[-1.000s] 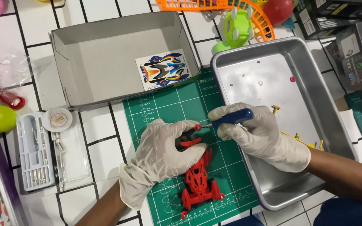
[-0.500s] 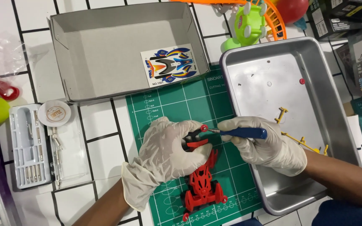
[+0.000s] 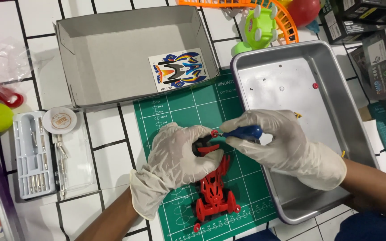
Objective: Assembling a Mini 4WD toy car by fitting plastic parts and fastening them with a screwdriver.
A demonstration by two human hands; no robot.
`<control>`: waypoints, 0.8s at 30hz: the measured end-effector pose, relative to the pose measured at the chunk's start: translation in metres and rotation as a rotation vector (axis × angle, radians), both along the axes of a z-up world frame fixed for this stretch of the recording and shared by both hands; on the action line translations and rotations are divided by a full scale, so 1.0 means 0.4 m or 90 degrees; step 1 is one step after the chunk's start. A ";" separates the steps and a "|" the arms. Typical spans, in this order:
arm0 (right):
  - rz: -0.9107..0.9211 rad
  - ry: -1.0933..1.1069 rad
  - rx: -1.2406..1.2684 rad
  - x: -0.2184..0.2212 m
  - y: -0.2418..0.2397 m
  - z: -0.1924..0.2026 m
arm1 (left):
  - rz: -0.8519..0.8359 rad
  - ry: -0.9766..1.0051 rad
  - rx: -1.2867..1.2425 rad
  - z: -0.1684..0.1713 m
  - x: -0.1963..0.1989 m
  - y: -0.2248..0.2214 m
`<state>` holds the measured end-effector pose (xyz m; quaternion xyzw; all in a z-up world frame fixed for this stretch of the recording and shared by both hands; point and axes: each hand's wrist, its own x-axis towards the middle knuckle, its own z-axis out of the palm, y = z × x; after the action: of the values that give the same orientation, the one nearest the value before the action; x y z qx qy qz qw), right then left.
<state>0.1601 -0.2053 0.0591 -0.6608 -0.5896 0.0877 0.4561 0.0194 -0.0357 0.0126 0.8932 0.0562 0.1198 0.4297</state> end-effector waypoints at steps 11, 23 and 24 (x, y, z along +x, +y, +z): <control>0.045 -0.237 -0.607 0.030 0.093 0.156 | 0.020 0.007 -0.049 -0.017 -0.004 -0.004; 0.165 -0.342 -0.474 0.073 0.045 0.123 | 0.023 -0.057 -0.041 -0.038 -0.012 -0.004; 0.165 -0.343 -0.475 0.075 0.036 0.117 | 0.023 -0.058 -0.041 -0.038 -0.012 -0.004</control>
<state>0.1900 -0.1909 0.1058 -0.6995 -0.6928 0.1753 0.0043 0.0145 -0.0372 -0.0025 0.8712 0.0567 0.1663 0.4583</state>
